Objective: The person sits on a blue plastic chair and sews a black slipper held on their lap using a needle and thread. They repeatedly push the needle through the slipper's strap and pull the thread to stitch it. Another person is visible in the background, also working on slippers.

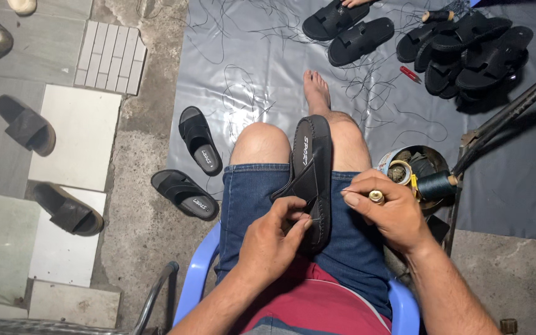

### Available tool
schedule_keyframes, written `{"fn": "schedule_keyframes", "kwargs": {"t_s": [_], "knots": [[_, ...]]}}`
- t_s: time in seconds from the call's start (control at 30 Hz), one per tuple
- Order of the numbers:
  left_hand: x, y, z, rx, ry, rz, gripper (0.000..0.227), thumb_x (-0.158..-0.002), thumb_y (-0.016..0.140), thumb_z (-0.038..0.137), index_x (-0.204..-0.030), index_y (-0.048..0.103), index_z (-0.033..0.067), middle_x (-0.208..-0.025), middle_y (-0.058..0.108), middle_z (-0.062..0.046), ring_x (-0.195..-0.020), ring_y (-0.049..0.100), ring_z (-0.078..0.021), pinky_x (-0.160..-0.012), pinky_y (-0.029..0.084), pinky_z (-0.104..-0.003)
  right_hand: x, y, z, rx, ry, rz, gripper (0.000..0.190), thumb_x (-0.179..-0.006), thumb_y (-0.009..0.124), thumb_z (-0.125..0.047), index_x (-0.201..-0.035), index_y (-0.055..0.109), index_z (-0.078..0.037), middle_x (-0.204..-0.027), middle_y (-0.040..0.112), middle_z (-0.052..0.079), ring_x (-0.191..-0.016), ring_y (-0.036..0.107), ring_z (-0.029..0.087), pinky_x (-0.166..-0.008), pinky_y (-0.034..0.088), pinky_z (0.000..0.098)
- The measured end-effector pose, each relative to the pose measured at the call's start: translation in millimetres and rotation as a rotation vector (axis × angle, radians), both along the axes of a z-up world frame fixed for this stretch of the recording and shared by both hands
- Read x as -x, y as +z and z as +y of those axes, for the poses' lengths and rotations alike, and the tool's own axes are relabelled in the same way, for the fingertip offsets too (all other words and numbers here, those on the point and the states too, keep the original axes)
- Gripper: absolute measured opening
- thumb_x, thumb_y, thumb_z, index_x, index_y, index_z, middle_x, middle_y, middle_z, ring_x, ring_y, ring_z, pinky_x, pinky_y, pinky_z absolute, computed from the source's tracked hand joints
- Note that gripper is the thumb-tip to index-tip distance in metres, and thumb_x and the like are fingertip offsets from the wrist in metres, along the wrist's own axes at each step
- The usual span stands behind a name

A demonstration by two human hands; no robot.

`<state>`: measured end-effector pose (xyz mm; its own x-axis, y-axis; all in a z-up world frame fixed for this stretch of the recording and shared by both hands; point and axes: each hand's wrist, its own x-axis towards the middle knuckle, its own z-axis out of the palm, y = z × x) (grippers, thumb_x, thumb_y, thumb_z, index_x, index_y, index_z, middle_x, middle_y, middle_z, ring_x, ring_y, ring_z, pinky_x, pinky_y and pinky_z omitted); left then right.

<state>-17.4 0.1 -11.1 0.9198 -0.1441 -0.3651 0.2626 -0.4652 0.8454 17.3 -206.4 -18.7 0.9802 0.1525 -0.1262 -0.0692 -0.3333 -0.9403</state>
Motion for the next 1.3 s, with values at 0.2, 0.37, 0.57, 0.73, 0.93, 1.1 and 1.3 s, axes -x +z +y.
{"fn": "schedule_keyframes", "kwargs": {"t_s": [0.2,0.37,0.57,0.73,0.93,1.1,1.3], "knots": [[-10,18,5,0.032,0.050,0.271,0.030,-0.077,0.061,0.029,-0.106,0.055,0.0248,-0.084,0.072,0.010,-0.073,0.067,-0.0058,-0.071,0.048,-0.022,-5,12,9,-0.168,0.116,0.168,0.012,-0.079,0.062,-0.012,-0.084,0.068,-0.002,-0.081,0.069,0.007,-0.073,0.062,0.012,-0.068,0.047,0.0209],[-16,21,11,0.155,0.080,0.304,0.029,-0.076,0.062,0.021,-0.105,0.057,0.0194,-0.080,0.072,0.008,-0.061,0.062,-0.0065,-0.063,0.049,-0.022,-12,29,27,0.021,0.440,-0.087,0.007,-0.080,0.061,-0.013,-0.079,0.066,-0.009,-0.081,0.059,0.003,-0.077,0.058,0.012,-0.075,0.044,0.0235],[-18,17,15,0.243,0.094,0.354,0.031,-0.076,0.065,0.015,-0.106,0.058,0.0156,-0.070,0.066,0.005,-0.058,0.056,-0.0056,-0.060,0.047,-0.021,-4,23,33,0.259,0.233,0.008,0.022,-0.070,0.061,-0.010,-0.086,0.074,-0.016,-0.083,0.075,-0.004,-0.072,0.068,0.003,-0.071,0.051,0.0164],[-19,-5,12,0.690,0.316,0.350,0.027,-0.079,0.063,0.005,-0.104,0.055,-0.0012,-0.072,0.064,-0.012,-0.060,0.060,-0.0151,-0.046,0.050,-0.020,-10,7,39,0.300,0.265,-0.180,0.015,-0.077,0.065,-0.017,-0.091,0.069,-0.012,-0.077,0.070,0.007,-0.070,0.066,0.024,-0.066,0.051,0.0341],[-27,26,26,0.110,0.096,0.220,0.022,-0.082,0.057,0.031,-0.091,0.066,0.0124,-0.071,0.069,-0.002,-0.044,0.057,-0.0122,-0.043,0.047,-0.023,-85,33,-32,-0.290,-0.644,0.317,0.012,-0.071,0.059,-0.005,-0.061,0.053,-0.009,-0.054,0.048,0.004,-0.039,0.043,0.013,-0.034,0.032,0.0243],[-22,33,27,-0.222,-0.249,0.232,0.027,-0.084,0.046,0.040,-0.098,0.063,0.0239,-0.090,0.071,0.001,-0.089,0.065,-0.0240,-0.075,0.045,-0.036,-91,12,-86,-0.087,-0.909,-0.393,0.034,-0.084,0.074,-0.020,-0.112,0.059,-0.006,-0.118,0.068,0.009,-0.040,0.049,0.004,-0.029,0.033,0.0177],[-21,33,20,-0.357,-0.405,0.212,0.022,-0.087,0.042,0.033,-0.096,0.059,0.0219,-0.092,0.067,-0.004,-0.089,0.058,-0.0347,-0.071,0.043,-0.047,-18,0,-9,0.515,0.242,-0.539,0.031,-0.076,0.068,-0.014,-0.105,0.060,-0.005,-0.116,0.054,0.012,-0.100,0.058,0.025,-0.085,0.050,0.0339]]}}
